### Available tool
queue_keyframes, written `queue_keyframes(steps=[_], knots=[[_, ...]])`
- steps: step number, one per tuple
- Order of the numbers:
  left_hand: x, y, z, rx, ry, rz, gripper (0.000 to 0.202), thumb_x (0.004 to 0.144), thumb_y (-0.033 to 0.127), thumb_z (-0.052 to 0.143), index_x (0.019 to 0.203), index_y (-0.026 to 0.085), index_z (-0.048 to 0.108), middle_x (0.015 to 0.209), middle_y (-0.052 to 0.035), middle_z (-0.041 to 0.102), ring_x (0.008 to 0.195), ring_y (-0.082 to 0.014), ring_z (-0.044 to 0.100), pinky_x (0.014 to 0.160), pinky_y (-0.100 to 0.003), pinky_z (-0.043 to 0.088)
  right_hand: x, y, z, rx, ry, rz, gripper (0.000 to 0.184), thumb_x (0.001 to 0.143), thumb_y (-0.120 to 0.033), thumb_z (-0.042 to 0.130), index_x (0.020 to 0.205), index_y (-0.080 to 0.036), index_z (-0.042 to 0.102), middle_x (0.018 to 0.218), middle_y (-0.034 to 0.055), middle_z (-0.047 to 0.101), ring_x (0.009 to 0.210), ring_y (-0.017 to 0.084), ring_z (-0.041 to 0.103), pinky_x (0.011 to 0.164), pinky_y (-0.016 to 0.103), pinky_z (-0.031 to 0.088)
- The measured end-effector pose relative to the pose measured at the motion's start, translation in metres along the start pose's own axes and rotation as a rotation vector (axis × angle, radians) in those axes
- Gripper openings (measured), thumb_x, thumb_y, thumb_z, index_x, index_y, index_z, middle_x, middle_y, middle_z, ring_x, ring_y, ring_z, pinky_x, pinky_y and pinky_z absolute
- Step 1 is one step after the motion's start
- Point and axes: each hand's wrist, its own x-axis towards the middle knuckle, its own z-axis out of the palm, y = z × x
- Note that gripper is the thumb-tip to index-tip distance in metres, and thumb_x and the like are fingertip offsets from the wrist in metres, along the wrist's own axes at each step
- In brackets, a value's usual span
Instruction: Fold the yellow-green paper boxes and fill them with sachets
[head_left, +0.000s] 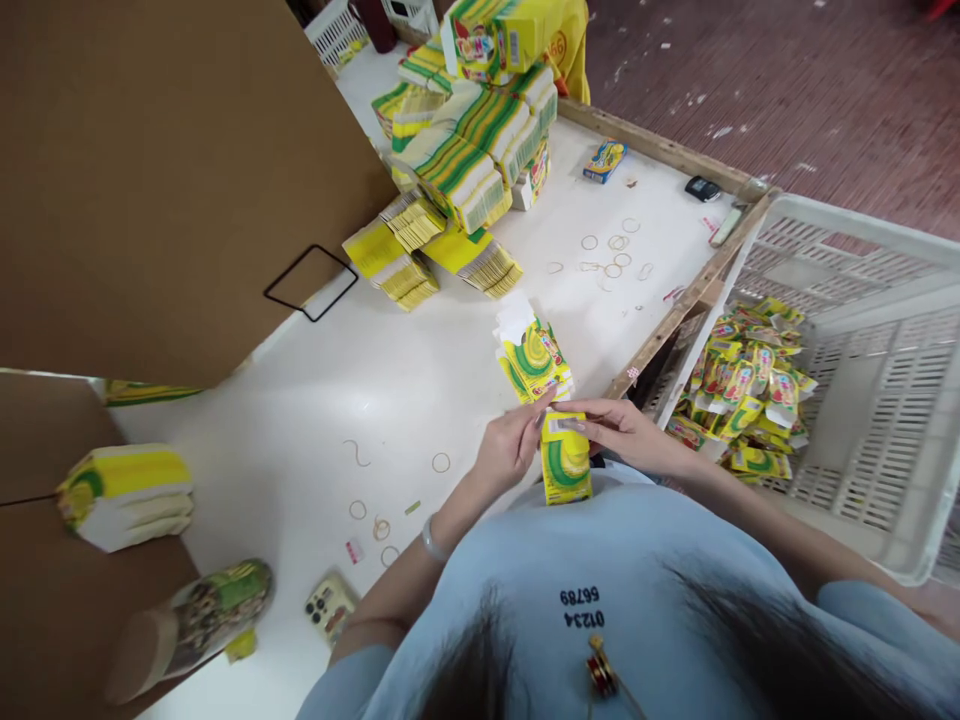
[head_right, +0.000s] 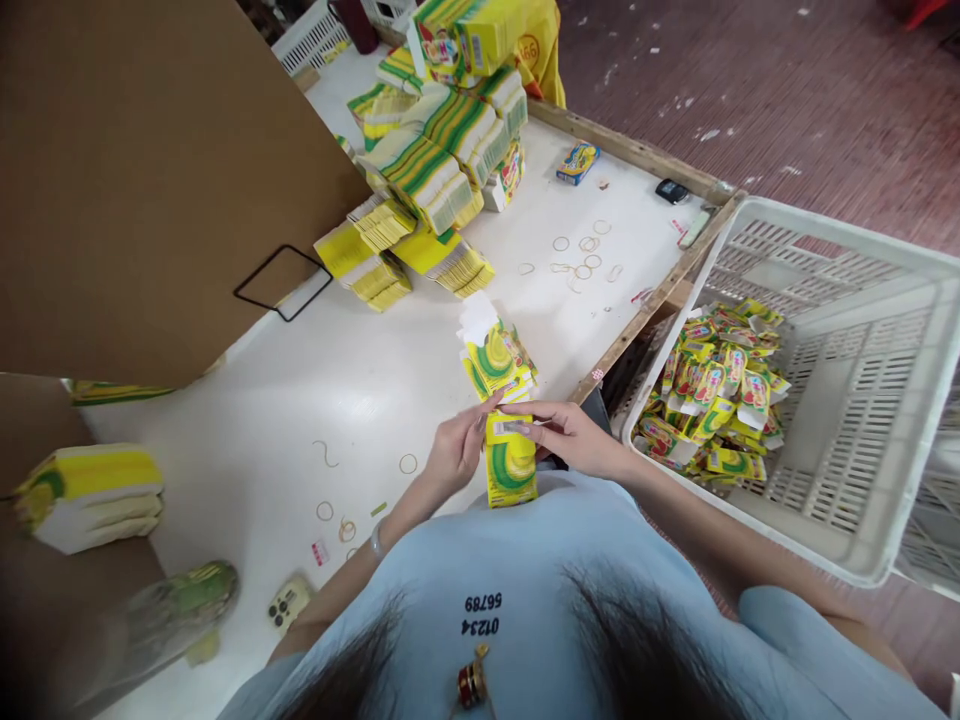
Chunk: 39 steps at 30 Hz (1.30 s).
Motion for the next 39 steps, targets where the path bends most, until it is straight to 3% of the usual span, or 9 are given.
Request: queue_keyframes(steps=[6,9,12,16,20,24,28,32,39], knots=[[0.126,-0.057,-0.038,0.317,0.294,0.026,0.069,0.081,0.048,0.084,0.134,0.012,0.058,0.115,-0.0141,0.064,0.11,-0.0266,0.056,0.097,-0.038,0.045,-0.057,-0.013,-0.101,-0.847,0.705,-0.05,0.059,0.097,-0.068,0.045,0.125,-0.022,0.069,0.103,0.0176,0.075,0.079,0.028,0.072,0.072,0.049,0.06],[0.174,-0.081,-0.047,0.316,0.149,-0.09,0.055,0.071,0.038,0.093,0.111,0.011,0.065,0.102,-0.0092,0.064,0.096,-0.0226,0.056,0.089,-0.034,0.045,-0.086,-0.019,-0.139,-1.403,0.997,0.151,0.08,0.096,-0.075,0.038,0.145,-0.016,0.057,0.121,0.0325,0.067,0.105,0.047,0.069,0.088,0.069,0.052],[0.189,-0.087,-0.05,0.321,0.036,-0.073,0.022,0.085,0.029,0.08,0.08,0.014,0.065,0.086,-0.0054,0.063,0.089,-0.0204,0.055,0.087,-0.034,0.045,-0.083,-0.019,-0.138,-1.505,1.072,0.067,0.092,0.094,-0.079,0.034,0.152,-0.009,0.048,0.13,0.0375,0.061,0.124,0.055,0.059,0.098,0.073,0.046],[0.177,-0.066,-0.059,0.278,0.157,0.15,0.026,0.099,0.035,0.062,0.083,0.016,0.07,0.105,-0.0099,0.069,0.107,-0.0224,0.061,0.1,-0.038,0.045,-0.018,-0.019,-0.094,-1.207,0.892,-0.305,0.067,0.1,-0.065,0.043,0.144,-0.016,0.054,0.13,0.0232,0.066,0.127,0.041,0.06,0.108,0.063,0.047],[0.152,-0.027,-0.067,0.189,0.259,0.146,0.042,0.104,0.05,0.049,0.083,0.017,0.065,0.071,-0.0009,0.059,0.069,-0.0145,0.059,0.071,-0.028,0.049,0.066,-0.027,-0.032,-0.971,0.754,-0.633,0.059,0.101,-0.056,0.05,0.148,-0.021,0.048,0.142,0.0183,0.06,0.135,0.035,0.055,0.117,0.058,0.042],[0.129,0.008,-0.075,0.149,0.341,0.151,0.046,0.102,0.058,0.051,0.081,0.018,0.059,0.062,0.0045,0.047,0.053,-0.0085,0.048,0.055,-0.022,0.043,0.111,-0.033,0.01,-0.8,0.664,-0.643,0.058,0.098,-0.06,0.054,0.142,-0.021,0.054,0.116,0.0169,0.067,0.107,0.033,0.065,0.099,0.052,0.054],[0.105,0.018,-0.072,-0.031,0.367,0.167,0.045,0.102,0.061,0.048,0.102,0.019,0.065,0.083,-0.0017,0.065,0.067,-0.0114,0.065,0.062,-0.023,0.055,0.108,-0.032,0.019,-0.691,0.637,-0.677,0.047,0.1,-0.059,0.051,0.129,-0.023,0.061,0.099,0.0113,0.068,0.09,0.027,0.067,0.086,0.04,0.057],[0.073,0.01,-0.038,-0.144,0.162,0.283,0.084,0.087,0.066,0.068,0.155,0.028,0.039,0.158,-0.0163,0.046,0.146,-0.034,0.048,0.115,-0.046,0.05,0.088,-0.03,0.026,-0.556,0.72,-0.684,0.04,0.101,-0.056,0.05,0.124,-0.025,0.061,0.107,0.0108,0.072,0.097,0.026,0.07,0.093,0.042,0.057],[0.037,0.0,0.019,-0.412,0.111,0.176,0.085,0.093,0.06,0.065,0.164,0.04,0.023,0.155,-0.0116,0.051,0.144,-0.0309,0.052,0.12,-0.051,0.044,0.069,-0.024,0.045,-0.456,0.696,-0.643,0.041,0.105,-0.055,0.037,0.124,-0.03,0.064,0.114,0.0069,0.075,0.141,0.028,0.054,0.132,0.058,0.016]])
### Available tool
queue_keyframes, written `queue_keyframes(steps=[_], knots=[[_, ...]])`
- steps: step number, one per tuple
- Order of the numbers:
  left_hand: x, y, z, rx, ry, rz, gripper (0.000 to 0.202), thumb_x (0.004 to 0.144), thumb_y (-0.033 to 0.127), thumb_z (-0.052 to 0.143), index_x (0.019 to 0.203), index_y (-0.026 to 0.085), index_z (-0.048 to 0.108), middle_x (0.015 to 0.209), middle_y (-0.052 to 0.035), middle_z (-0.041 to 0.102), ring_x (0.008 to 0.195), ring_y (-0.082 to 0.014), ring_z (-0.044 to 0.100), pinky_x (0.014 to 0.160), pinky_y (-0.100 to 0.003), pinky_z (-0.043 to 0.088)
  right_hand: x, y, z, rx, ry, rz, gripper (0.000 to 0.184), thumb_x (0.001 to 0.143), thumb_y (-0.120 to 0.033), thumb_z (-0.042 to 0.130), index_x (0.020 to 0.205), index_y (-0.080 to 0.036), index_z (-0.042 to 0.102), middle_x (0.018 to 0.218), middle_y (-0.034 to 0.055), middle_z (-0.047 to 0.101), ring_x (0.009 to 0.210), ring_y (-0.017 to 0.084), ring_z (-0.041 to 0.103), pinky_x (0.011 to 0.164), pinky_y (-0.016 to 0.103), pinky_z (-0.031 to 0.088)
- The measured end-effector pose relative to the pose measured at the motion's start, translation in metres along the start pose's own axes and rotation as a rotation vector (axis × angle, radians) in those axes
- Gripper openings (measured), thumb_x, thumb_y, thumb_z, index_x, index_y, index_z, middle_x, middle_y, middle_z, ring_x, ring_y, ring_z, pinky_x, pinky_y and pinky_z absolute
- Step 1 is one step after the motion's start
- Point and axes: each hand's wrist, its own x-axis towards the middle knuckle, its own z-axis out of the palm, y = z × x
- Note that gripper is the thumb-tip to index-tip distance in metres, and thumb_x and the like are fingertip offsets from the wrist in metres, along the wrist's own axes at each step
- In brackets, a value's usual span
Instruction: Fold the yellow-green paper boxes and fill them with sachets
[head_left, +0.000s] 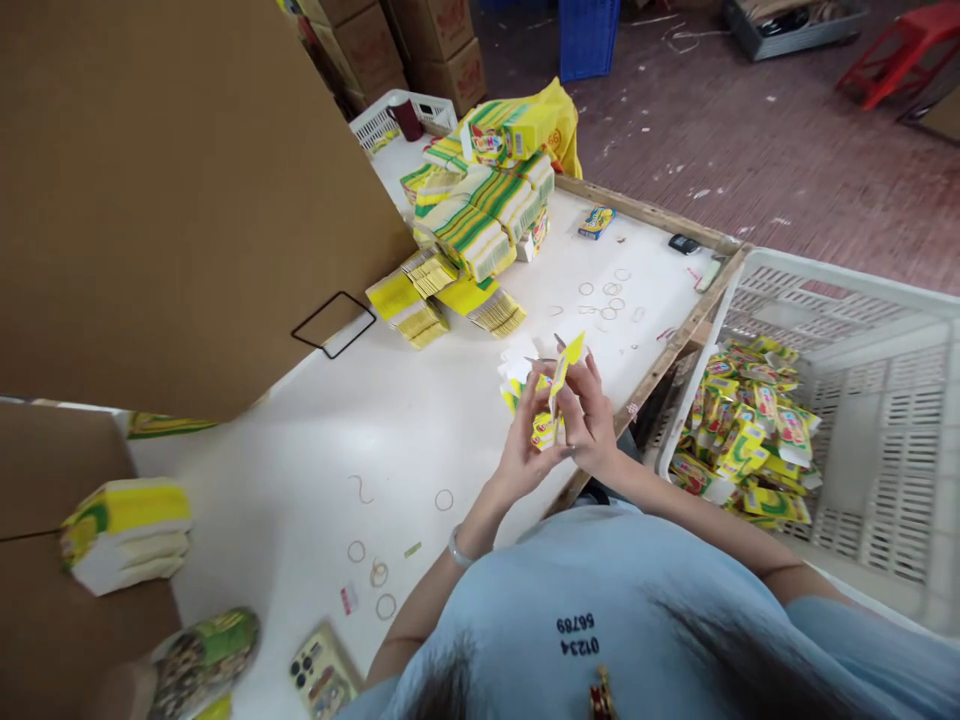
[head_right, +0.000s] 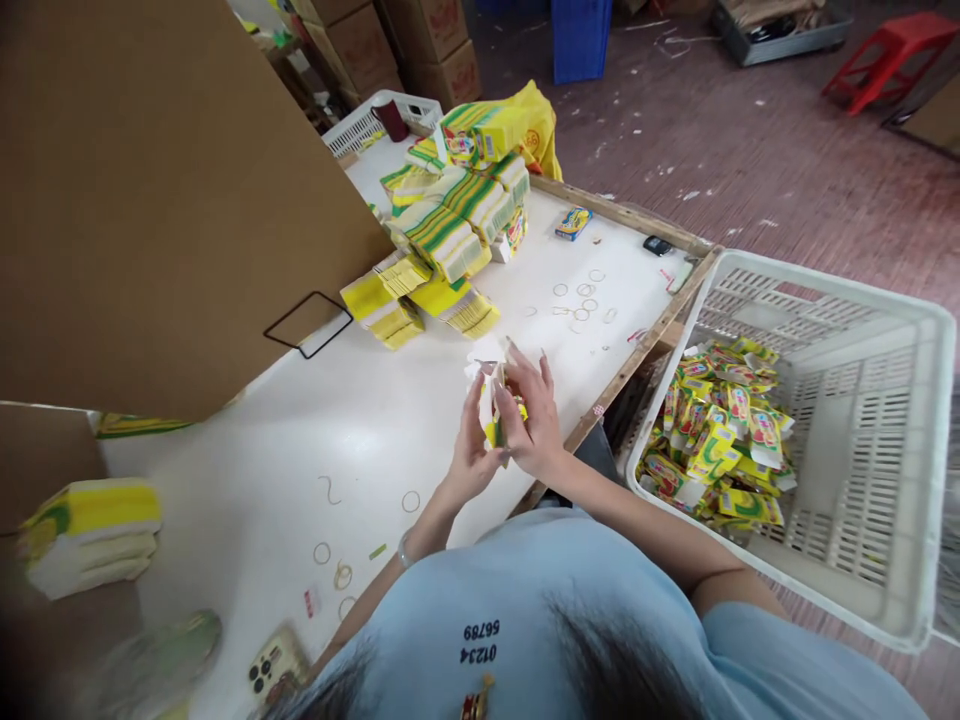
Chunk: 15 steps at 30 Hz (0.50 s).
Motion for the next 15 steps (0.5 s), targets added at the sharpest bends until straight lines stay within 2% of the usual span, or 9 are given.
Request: queue_keyframes(steps=[2,4,6,8,9,11,13,15], knots=[[-0.004,0.002,0.001,0.031,0.031,-0.054,0.084,0.088,0.065,0.069,0.159,0.034,0.037,0.15,-0.0125,0.056,0.146,-0.0339,0.048,0.123,-0.053,0.039,-0.002,-0.001,0.0,0.012,-0.024,-0.002,0.043,0.106,-0.055,0.035,0.124,-0.029,0.064,0.111,0.0057,0.075,0.136,0.026,0.06,0.132,0.057,0.015],[-0.007,0.006,-0.001,0.047,0.08,-0.141,0.073,0.088,0.067,0.066,0.149,0.027,0.053,0.137,-0.013,0.065,0.137,-0.0344,0.055,0.119,-0.052,0.043,-0.003,-0.002,-0.002,0.017,-0.042,0.002,0.042,0.106,-0.054,0.034,0.121,-0.029,0.065,0.109,0.0049,0.075,0.123,0.025,0.067,0.132,0.056,0.017],[-0.009,0.009,-0.002,0.033,0.123,-0.222,0.062,0.09,0.067,0.063,0.133,0.022,0.065,0.116,-0.0113,0.072,0.117,-0.0311,0.065,0.107,-0.047,0.053,-0.002,-0.002,-0.004,0.029,-0.044,0.029,0.04,0.105,-0.054,0.038,0.114,-0.028,0.067,0.105,0.0053,0.076,0.106,0.025,0.072,0.126,0.054,0.033],[-0.01,0.012,-0.001,0.015,0.176,-0.273,0.056,0.09,0.066,0.065,0.121,0.02,0.07,0.101,-0.0087,0.074,0.1,-0.0263,0.068,0.093,-0.04,0.057,-0.003,-0.001,-0.005,0.077,-0.039,0.094,0.036,0.104,-0.054,0.044,0.106,-0.026,0.067,0.096,0.0056,0.075,0.088,0.023,0.072,0.101,0.046,0.055],[-0.01,0.013,0.0,0.004,0.21,-0.292,0.054,0.089,0.065,0.066,0.117,0.019,0.071,0.098,-0.0077,0.074,0.094,-0.0241,0.068,0.088,-0.037,0.058,-0.004,0.0,-0.005,0.113,-0.034,0.134,0.034,0.103,-0.055,0.048,0.103,-0.025,0.066,0.09,0.005,0.075,0.08,0.021,0.07,0.085,0.04,0.059],[-0.01,0.015,0.003,-0.036,0.265,-0.335,0.054,0.088,0.065,0.068,0.113,0.018,0.071,0.095,-0.0065,0.074,0.09,-0.0213,0.068,0.083,-0.033,0.057,-0.006,0.004,-0.004,0.19,-0.027,0.2,0.032,0.1,-0.054,0.055,0.098,-0.024,0.064,0.08,0.0026,0.072,0.07,0.019,0.067,0.065,0.031,0.056],[-0.01,0.016,0.005,-0.098,0.291,-0.395,0.057,0.087,0.068,0.067,0.112,0.017,0.071,0.096,-0.0063,0.075,0.089,-0.0203,0.069,0.081,-0.031,0.057,-0.011,0.008,-0.003,0.26,0.002,0.237,0.03,0.097,-0.054,0.062,0.099,-0.024,0.062,0.075,0.0001,0.07,0.067,0.017,0.067,0.061,0.028,0.054],[-0.012,0.018,0.006,-0.156,0.278,-0.462,0.06,0.086,0.071,0.066,0.112,0.017,0.071,0.098,-0.0074,0.077,0.09,-0.0212,0.071,0.081,-0.031,0.058,-0.017,0.013,-0.004,0.296,0.024,0.263,0.032,0.095,-0.053,0.066,0.11,-0.025,0.058,0.075,-0.0015,0.069,0.067,0.016,0.068,0.061,0.026,0.055]])
